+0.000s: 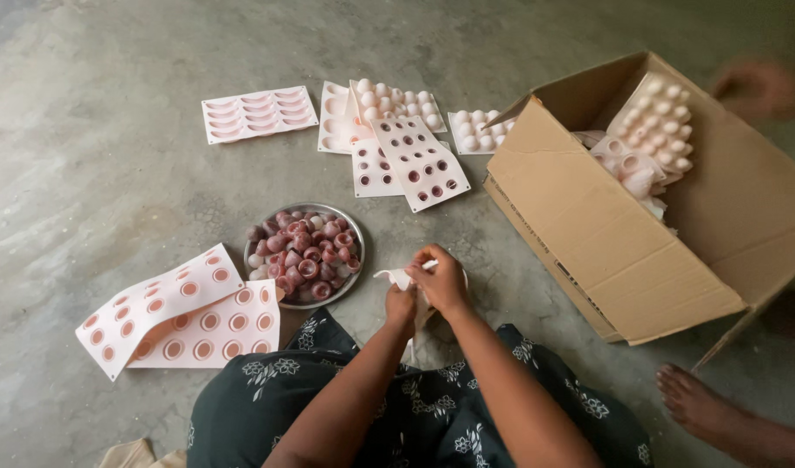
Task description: The person sits on the floor and places small, reddish-brown circular objects into the cavities of pink silicone sheets. They press the objects into the molds and then place the filled sheets into a cardboard box. Another person's hands are visible assisting with the box.
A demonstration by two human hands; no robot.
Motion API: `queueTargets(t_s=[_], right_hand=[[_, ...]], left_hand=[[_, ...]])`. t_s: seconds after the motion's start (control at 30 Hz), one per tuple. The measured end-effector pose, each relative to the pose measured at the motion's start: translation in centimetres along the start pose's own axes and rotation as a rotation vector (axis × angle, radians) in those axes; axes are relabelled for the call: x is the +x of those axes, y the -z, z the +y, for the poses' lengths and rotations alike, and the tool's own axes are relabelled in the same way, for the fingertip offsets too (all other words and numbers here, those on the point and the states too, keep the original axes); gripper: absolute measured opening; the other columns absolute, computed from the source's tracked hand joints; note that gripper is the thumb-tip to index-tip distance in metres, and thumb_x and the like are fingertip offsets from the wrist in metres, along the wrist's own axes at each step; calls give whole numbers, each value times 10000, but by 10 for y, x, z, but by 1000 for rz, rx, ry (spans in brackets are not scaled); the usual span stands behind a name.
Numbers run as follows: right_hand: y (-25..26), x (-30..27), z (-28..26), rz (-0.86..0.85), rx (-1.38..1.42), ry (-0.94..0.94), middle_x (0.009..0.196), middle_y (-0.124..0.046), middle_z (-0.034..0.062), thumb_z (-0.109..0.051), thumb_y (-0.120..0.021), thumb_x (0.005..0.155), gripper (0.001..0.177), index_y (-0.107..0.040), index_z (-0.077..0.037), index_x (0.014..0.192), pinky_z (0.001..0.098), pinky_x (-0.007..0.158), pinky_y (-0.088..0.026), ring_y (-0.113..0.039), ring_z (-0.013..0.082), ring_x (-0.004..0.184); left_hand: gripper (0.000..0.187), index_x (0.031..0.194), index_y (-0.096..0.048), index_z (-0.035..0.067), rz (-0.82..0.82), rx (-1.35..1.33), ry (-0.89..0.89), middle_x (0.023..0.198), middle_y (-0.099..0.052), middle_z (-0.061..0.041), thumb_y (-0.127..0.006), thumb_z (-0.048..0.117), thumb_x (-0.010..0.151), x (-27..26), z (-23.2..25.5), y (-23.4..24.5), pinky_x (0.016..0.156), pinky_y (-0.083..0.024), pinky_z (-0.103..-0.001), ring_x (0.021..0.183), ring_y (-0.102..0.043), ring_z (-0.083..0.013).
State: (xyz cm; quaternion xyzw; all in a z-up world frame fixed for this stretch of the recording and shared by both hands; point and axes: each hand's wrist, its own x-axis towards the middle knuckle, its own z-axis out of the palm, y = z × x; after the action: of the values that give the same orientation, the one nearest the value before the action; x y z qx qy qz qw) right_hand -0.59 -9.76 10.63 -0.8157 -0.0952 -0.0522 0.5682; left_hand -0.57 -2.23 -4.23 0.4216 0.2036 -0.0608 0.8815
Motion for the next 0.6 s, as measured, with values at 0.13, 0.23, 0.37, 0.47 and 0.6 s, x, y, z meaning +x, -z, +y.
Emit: queueTargets(t_s=[0.13, 0.23, 0.37, 0.47, 0.6], right_hand=[[-72, 35, 17, -144, 426, -445, 885, -720, 71, -30, -741, 875, 157, -668, -29, 1014, 274, 563, -570, -687, 139, 661], [-119, 57, 31, -209, 474, -551, 901, -729, 82, -55, -720, 905, 165, -667, -35, 1060, 274, 574, -578, -690, 153, 672], [-160, 72, 32, -217, 565, -607, 970, -730, 108, -92, -698, 926, 257, -628, -48, 1170, 280, 637, -601, -720, 179, 747], [-153, 75, 18, -216, 615, -621, 1040, -728, 85, -119, -679, 924, 339, -583, -74, 1246, 284, 669, -609, -741, 184, 803], [-103, 68, 6, -292, 519, -567, 1060, -734, 104, -143, -687, 933, 367, -609, -28, 1273, 279, 673, -617, -748, 192, 808]], left_hand=[[229, 1137, -670, 7, -92, 220, -34, 997, -728, -109, -607, 164, 982, -5, -21, -5, 715, -577, -397, 828, -706, -213], [235, 1142, -667, 1, -141, 224, -15, 999, -728, -117, -614, 157, 974, -13, -39, -4, 720, -578, -397, 833, -705, -221], [244, 1147, -664, -8, -169, 221, 11, 1002, -729, -128, -624, 147, 963, -16, -48, 4, 726, -580, -399, 840, -704, -232], [251, 1151, -661, -15, -168, 192, 23, 1004, -729, -136, -632, 140, 955, -9, -52, -3, 731, -581, -399, 845, -703, -240], [263, 1157, -657, -24, -131, 144, 31, 1007, -729, -146, -641, 130, 944, 4, -56, -8, 737, -583, -401, 852, -701, -251]])
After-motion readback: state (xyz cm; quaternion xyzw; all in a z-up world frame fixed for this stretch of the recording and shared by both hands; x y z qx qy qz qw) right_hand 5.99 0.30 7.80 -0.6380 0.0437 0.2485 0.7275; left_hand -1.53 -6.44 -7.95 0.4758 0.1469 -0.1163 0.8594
